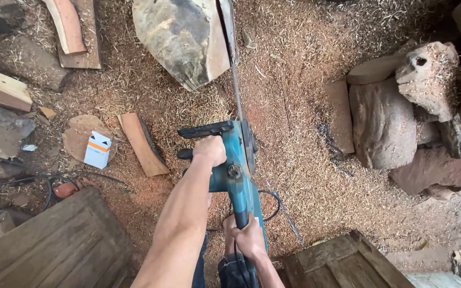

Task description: Using an electric chainsaw to cut through a large piece of wood on the ground in a workshop area.

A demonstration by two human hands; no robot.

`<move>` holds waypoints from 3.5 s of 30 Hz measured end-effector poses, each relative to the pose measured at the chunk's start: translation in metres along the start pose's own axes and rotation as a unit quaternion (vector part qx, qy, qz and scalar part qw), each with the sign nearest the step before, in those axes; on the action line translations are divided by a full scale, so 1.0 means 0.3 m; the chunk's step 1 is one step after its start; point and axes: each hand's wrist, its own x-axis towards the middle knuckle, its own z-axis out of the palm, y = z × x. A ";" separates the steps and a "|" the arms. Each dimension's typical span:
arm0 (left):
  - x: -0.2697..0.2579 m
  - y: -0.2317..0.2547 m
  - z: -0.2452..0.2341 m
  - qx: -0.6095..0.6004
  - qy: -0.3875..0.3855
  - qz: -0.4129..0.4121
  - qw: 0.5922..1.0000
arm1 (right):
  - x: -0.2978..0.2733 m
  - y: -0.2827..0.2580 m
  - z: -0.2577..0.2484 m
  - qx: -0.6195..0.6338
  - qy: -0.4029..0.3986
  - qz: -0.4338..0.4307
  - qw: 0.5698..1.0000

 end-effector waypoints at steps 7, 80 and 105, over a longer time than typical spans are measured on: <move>-0.032 0.007 -0.003 -0.008 -0.020 -0.013 1.000 | 0.009 0.027 0.022 0.020 0.008 -0.001 1.000; 0.606 -0.043 0.452 -0.011 0.106 -0.046 0.993 | 0.883 0.351 0.134 -0.010 0.061 -0.080 0.995; 0.999 -0.176 0.080 0.000 0.231 -0.079 0.970 | 1.236 -0.099 0.056 0.021 0.052 -0.142 0.988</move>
